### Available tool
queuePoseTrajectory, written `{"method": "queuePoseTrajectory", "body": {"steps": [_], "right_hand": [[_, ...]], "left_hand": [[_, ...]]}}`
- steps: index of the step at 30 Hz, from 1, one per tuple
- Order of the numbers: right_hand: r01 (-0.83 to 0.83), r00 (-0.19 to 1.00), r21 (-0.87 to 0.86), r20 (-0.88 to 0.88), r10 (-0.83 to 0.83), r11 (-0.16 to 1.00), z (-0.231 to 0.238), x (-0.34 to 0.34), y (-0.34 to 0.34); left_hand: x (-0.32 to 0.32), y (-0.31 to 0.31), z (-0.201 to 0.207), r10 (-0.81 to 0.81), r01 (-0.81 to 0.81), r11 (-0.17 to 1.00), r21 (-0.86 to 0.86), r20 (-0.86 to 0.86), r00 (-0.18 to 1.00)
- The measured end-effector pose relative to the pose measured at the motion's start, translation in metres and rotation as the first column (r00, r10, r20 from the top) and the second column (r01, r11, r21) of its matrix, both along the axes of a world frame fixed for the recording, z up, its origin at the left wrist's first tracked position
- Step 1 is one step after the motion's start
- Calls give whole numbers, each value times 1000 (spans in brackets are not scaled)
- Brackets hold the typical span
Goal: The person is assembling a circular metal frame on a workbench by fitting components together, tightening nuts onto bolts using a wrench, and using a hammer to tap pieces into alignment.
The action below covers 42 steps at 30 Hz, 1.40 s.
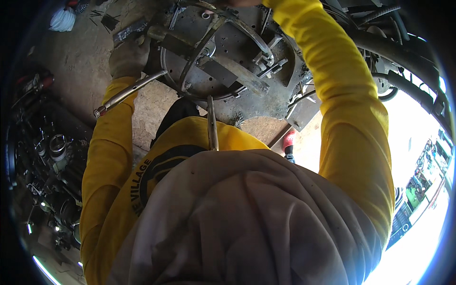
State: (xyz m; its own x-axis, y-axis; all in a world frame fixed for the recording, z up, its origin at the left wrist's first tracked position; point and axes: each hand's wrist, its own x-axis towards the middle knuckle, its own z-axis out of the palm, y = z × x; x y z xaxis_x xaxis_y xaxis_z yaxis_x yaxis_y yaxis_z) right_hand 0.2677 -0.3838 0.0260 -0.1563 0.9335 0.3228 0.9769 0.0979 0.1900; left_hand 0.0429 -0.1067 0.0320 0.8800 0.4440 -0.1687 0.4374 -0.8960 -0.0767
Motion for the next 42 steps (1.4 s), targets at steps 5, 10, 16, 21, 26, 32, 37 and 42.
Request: {"method": "queuePoseTrajectory", "body": {"steps": [5,10,16,21,26,32,37,42], "right_hand": [[140,978,113,140,-156,984,20,-44,-44],[480,869,-24,-126,-479,877,45,-131,-94],[697,593,-165,-414,-690,698,36,-156,-111],[652,741,-105,-126,-660,751,48,-114,-117],[634,611,-170,-488,-623,754,71,-92,-83],[410,890,23,-227,-395,912,43,-48,-73],[27,999,116,27,-31,993,44,-26,-55],[235,950,-101,-186,-250,967,45,-9,-31]], "left_hand": [[0,4,1,-95,97,989,-109,18,995],[-2,5,3,-21,22,998,-65,22,1000],[-1,1,4,-44,47,993,-112,36,998],[-1,9,-10,-103,116,987,-115,117,988],[-3,14,-15,-94,97,994,-47,51,994],[-2,14,-22,-83,83,997,-3,99,992],[-8,-3,4,-314,307,945,109,54,948],[-8,12,-18,-301,293,936,197,11,954]]}}
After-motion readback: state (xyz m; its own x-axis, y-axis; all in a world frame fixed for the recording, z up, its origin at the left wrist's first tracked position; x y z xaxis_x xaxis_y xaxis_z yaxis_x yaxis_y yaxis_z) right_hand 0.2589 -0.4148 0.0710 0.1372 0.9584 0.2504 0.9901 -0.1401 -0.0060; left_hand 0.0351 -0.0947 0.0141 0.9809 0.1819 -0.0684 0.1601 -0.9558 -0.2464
